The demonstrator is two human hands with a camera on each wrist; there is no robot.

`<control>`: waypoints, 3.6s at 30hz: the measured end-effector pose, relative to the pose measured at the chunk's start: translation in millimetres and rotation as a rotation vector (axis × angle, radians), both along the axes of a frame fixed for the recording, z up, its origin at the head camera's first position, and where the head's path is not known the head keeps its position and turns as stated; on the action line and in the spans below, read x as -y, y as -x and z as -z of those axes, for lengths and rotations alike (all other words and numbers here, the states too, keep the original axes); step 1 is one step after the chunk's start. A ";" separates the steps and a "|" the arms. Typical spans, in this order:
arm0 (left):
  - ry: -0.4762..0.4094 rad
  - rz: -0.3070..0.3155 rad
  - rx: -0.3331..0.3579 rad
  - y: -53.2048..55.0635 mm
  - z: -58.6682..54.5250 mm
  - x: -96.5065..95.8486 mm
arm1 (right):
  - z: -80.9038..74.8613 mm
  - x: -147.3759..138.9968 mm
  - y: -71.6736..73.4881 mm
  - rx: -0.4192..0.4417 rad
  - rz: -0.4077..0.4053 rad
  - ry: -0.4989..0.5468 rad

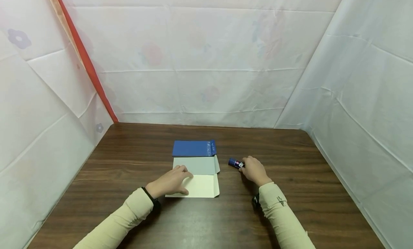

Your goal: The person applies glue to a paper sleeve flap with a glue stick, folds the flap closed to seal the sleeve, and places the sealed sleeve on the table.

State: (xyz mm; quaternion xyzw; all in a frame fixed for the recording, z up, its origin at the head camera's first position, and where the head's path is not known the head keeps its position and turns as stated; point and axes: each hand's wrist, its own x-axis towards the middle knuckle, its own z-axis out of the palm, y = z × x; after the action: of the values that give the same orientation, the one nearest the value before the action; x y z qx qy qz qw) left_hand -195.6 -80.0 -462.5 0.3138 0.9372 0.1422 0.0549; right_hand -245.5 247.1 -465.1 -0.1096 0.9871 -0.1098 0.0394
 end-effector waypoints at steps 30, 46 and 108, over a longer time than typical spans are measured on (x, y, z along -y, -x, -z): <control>-0.080 -0.042 0.051 5.3 0.2 -0.4 | -3.2 12.6 -3.4 -0.133 -0.036 0.171; -0.182 -0.094 0.050 9.2 -2.9 1.0 | -17.0 24.4 -9.4 -0.163 -0.065 0.262; -0.529 -0.152 -0.094 10.9 -16.5 -23.5 | -39.7 67.7 -31.6 -0.131 -0.332 0.429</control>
State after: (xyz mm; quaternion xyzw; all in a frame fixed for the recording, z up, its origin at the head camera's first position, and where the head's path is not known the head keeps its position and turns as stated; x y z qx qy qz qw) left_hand -206.4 -56.6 -446.0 0.2521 0.8899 0.3708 -0.0831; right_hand -213.9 179.4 -425.5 -0.2827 0.9102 -0.3009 -0.0310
